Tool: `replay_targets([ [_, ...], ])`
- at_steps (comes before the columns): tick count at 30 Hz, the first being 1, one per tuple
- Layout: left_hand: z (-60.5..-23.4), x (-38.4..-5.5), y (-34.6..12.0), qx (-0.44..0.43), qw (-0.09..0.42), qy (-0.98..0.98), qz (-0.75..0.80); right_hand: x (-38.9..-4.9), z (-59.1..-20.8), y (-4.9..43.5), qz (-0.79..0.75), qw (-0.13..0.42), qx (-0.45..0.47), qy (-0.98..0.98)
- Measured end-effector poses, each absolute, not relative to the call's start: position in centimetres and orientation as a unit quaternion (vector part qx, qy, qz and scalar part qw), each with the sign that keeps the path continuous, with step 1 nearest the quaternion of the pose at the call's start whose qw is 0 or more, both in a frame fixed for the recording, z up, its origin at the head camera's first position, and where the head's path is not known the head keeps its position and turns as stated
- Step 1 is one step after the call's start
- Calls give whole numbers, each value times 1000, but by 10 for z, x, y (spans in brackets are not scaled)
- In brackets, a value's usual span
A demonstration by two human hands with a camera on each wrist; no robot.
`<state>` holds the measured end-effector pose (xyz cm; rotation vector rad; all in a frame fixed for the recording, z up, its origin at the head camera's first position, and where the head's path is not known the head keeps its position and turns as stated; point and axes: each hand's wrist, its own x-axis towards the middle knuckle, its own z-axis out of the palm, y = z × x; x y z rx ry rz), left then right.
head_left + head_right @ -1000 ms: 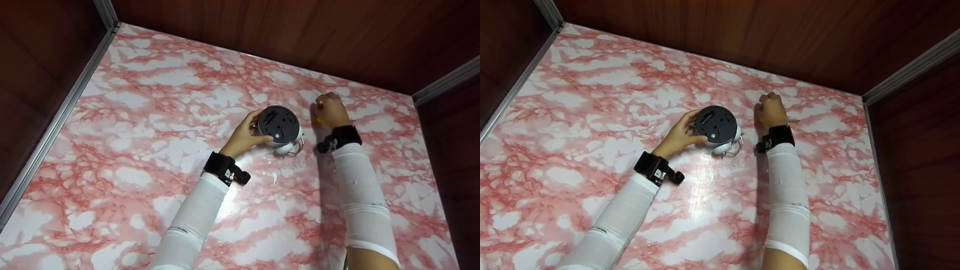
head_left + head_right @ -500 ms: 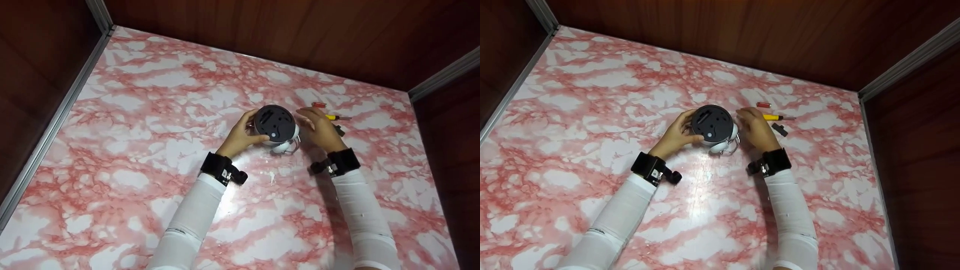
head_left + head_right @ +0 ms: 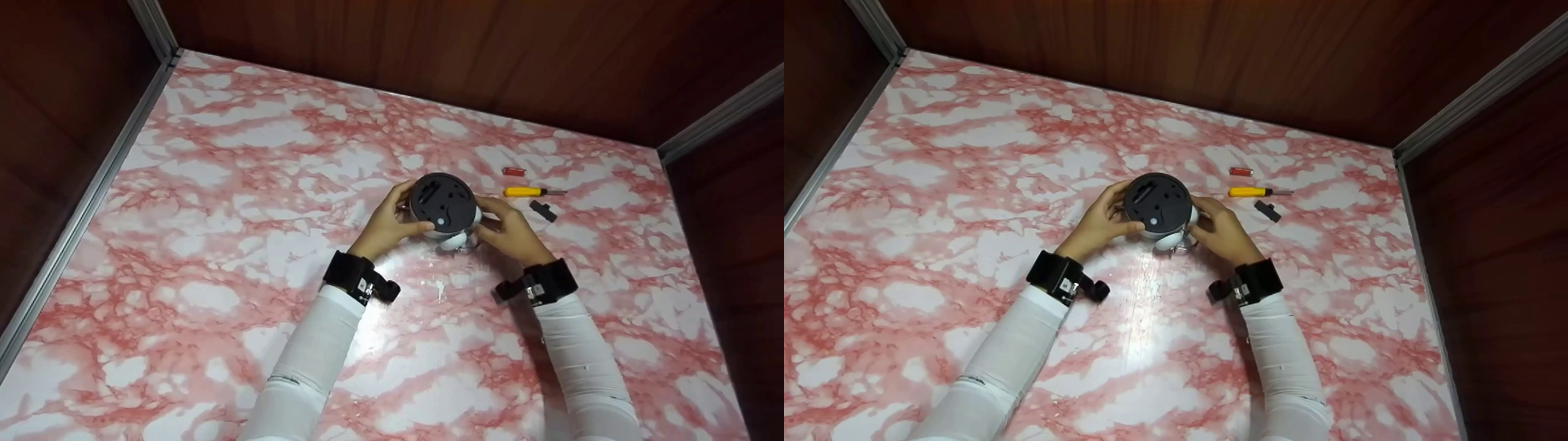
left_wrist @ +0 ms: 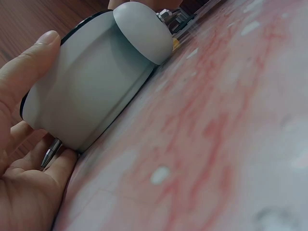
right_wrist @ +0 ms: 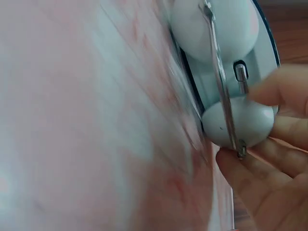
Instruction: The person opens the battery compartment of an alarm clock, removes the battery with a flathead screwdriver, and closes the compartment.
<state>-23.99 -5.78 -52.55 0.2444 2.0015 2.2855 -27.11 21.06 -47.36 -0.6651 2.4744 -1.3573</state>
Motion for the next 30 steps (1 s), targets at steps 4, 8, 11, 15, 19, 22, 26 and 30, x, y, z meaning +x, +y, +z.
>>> replay_targets([
  [4, -525, -239, -57, 81, 52, 649, 755, -269, -482, 212, -462, 90, -229, 852],
  [8, -525, -240, -57, 77, 50, 640, 763, -268, -490, 213, -464, 54, -214, 858],
  [11, -525, -240, -58, 72, 41, 641, 763, -263, -494, 210, -469, 28, -199, 860],
  [15, -524, -241, -58, 71, 38, 641, 764, -254, -497, 202, -474, 3, -185, 861],
  [19, -524, -241, -57, 62, 37, 646, 760, -241, -497, 193, -466, -13, -185, 865],
  [22, -524, -241, -56, 57, 31, 651, 756, -233, -496, 187, -454, -24, -193, 870],
  [26, -523, -241, -56, 51, 29, 653, 755, -224, -495, 179, -433, -39, -200, 878],
  [30, -522, -240, -55, 53, 30, 659, 750, -218, -496, 176, -427, -48, -203, 880],
])
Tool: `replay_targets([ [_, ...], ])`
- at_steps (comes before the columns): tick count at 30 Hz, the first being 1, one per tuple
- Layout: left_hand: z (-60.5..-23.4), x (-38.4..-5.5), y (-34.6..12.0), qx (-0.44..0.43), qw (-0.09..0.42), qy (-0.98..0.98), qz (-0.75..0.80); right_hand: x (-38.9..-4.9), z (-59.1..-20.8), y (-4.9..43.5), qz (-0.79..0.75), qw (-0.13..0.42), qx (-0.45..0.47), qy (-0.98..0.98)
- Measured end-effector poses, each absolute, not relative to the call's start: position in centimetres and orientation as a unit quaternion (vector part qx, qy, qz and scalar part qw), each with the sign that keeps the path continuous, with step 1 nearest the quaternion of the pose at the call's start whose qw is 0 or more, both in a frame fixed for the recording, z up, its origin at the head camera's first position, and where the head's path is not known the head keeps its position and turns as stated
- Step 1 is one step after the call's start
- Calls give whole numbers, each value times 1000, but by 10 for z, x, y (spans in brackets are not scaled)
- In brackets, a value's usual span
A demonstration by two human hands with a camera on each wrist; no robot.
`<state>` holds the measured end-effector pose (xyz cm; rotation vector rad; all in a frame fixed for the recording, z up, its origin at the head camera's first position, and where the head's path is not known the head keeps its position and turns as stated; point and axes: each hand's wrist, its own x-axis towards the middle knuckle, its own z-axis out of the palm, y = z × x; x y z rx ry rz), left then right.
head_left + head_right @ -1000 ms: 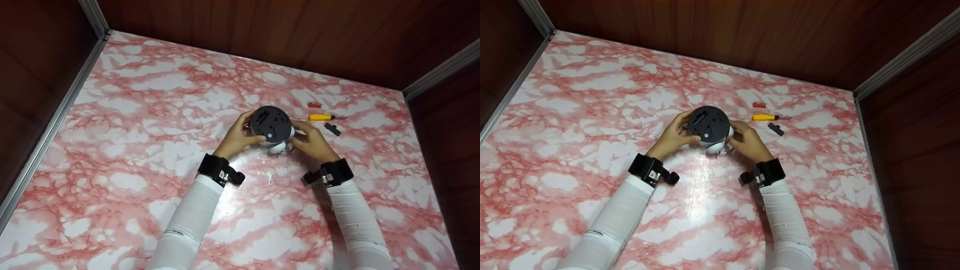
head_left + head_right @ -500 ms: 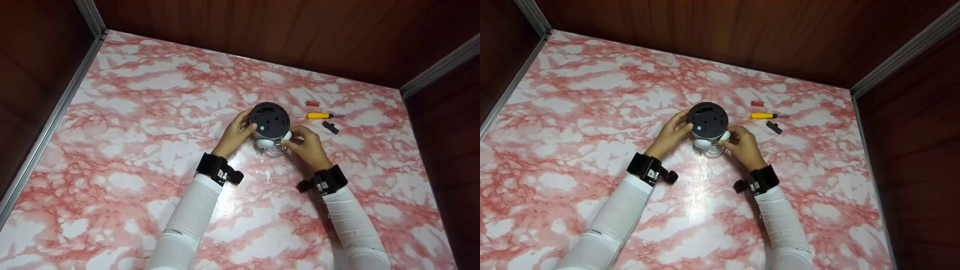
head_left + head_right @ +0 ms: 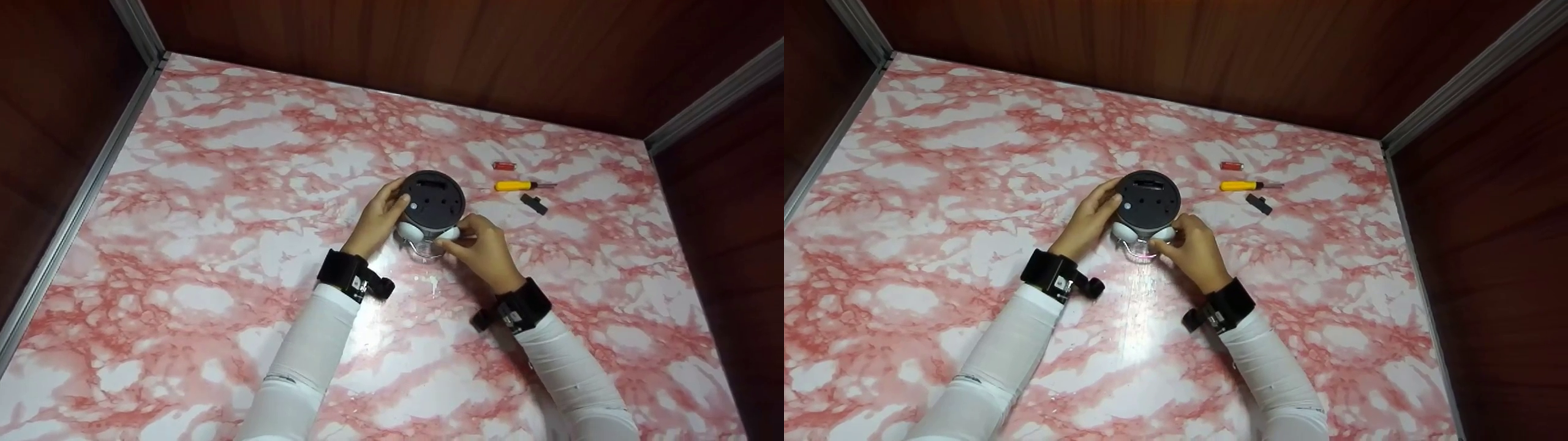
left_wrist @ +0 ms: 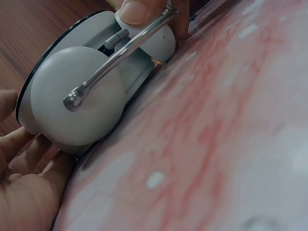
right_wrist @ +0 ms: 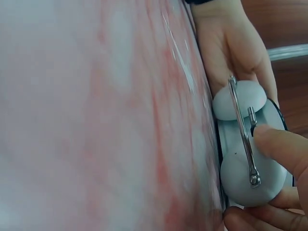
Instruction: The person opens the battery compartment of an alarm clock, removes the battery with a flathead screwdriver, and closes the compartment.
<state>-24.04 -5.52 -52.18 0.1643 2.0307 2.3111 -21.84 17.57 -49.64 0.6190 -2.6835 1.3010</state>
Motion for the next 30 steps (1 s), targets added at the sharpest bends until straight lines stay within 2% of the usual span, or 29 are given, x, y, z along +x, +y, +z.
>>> replay_targets([
  [6, -523, -242, -58, 62, 17, 656, 752, -219, -499, 176, 443, 27, 221, -868],
  [17, -524, -241, -58, 57, 24, 647, 760, -230, -492, 196, 408, -23, 253, -877],
  [23, -523, -241, -56, 58, 32, 639, 766, -244, -489, 221, 338, 8, 268, -902],
  [30, -524, -241, -55, 55, 34, 638, 767, -265, -488, 260, 284, 85, 203, -933],
])
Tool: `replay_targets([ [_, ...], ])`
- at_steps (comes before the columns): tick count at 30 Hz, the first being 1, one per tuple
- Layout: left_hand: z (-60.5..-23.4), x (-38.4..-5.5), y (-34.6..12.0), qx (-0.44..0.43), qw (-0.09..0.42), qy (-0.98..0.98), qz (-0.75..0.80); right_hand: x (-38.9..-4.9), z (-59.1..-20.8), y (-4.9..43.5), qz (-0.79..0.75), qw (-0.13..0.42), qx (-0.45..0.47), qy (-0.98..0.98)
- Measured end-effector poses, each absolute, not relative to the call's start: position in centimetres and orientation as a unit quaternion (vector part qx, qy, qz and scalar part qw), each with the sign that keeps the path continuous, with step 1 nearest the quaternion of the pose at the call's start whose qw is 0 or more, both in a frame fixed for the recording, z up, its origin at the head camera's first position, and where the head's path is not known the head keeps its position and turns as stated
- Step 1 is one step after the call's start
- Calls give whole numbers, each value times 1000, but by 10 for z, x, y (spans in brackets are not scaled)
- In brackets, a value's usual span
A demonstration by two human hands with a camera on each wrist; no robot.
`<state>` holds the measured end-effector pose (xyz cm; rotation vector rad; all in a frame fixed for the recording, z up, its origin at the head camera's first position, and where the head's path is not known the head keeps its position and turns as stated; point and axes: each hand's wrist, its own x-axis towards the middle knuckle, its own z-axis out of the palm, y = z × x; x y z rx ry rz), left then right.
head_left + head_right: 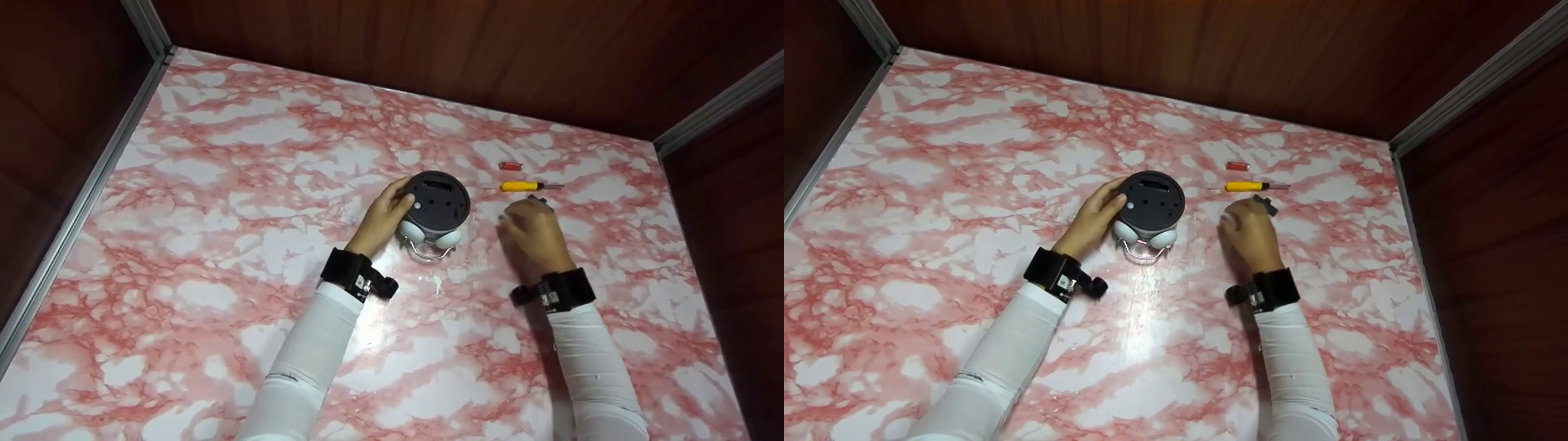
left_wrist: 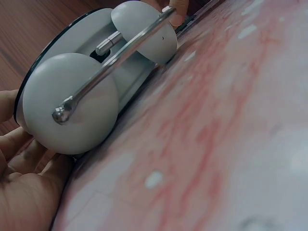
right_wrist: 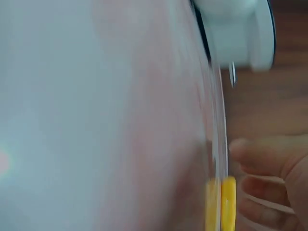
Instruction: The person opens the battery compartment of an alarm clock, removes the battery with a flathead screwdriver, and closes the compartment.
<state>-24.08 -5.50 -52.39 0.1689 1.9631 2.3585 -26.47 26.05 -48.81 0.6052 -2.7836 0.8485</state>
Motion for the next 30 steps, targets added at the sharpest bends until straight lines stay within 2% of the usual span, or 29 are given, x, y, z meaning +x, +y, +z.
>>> replay_targets([
  [3, -523, -240, -55, 52, 33, 644, 762, -273, -486, 275, 288, 112, 147, -940],
  [6, -523, -240, -56, 55, 29, 651, 757, -279, -482, 284, 289, 116, 82, -947],
  [10, -524, -241, -58, 63, 20, 651, 756, -288, -478, 291, 280, 111, 45, -952],
  [30, -524, -241, -56, 51, 32, 649, 758, -303, -480, 291, 279, 46, 33, -959],
])
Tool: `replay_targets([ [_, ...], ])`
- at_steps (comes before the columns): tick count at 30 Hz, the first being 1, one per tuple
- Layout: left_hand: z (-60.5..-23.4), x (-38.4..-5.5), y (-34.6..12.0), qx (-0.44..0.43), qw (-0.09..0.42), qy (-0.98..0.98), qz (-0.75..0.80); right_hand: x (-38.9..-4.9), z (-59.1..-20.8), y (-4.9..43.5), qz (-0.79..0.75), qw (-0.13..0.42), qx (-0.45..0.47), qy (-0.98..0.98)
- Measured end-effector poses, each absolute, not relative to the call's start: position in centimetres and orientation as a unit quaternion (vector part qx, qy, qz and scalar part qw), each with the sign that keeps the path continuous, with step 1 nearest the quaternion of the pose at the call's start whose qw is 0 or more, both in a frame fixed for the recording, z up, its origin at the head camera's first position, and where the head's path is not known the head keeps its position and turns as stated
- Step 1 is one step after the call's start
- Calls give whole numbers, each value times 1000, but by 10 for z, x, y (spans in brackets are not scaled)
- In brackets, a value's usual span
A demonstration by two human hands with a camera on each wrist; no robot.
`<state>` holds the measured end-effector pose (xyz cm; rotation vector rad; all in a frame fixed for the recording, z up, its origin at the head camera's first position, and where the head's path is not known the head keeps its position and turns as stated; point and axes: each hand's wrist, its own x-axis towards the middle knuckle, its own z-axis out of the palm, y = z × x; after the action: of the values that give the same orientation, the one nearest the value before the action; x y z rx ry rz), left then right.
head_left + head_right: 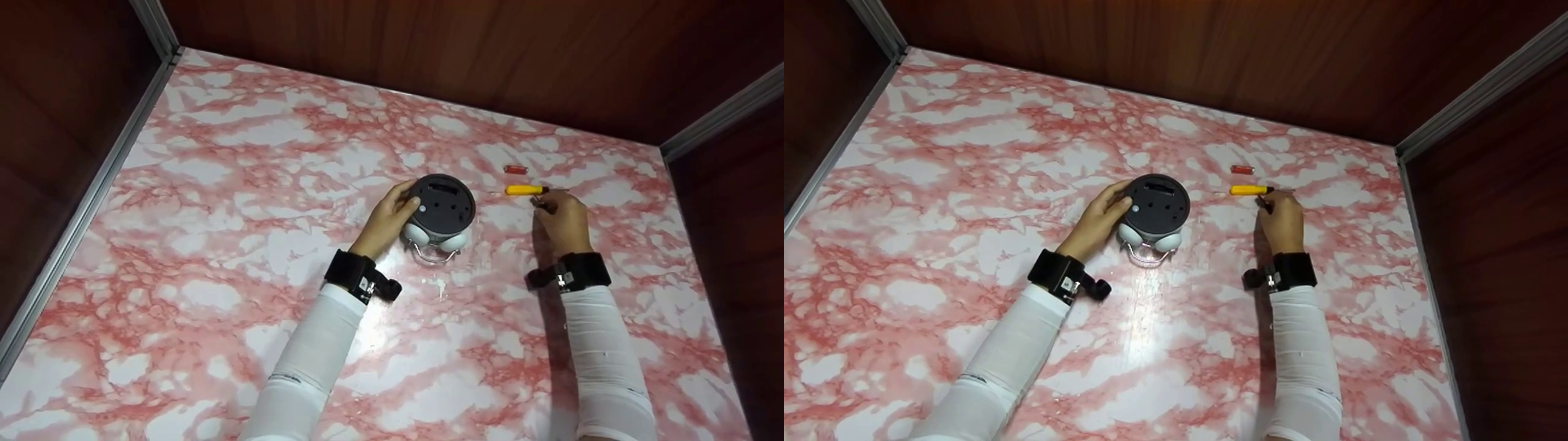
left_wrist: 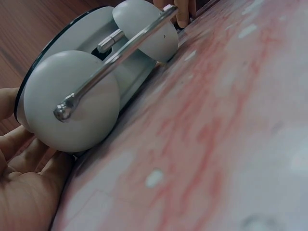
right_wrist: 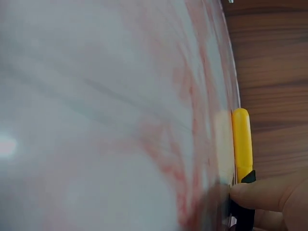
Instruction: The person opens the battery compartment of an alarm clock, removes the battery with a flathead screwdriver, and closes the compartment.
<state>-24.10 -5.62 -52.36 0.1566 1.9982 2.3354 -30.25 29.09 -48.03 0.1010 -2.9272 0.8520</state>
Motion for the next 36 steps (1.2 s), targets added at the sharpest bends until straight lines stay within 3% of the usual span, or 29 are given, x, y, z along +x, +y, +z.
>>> replay_targets([
  [9, -522, -240, -56, 49, 31, 648, 760, -298, -482, 292, 273, 77, 50, -958],
  [25, -520, -240, -56, 51, 31, 655, 753, -299, -482, 290, 286, 66, 55, -955],
  [36, -521, -240, -56, 49, 33, 655, 753, -300, -487, 288, 268, 110, 82, -954],
])
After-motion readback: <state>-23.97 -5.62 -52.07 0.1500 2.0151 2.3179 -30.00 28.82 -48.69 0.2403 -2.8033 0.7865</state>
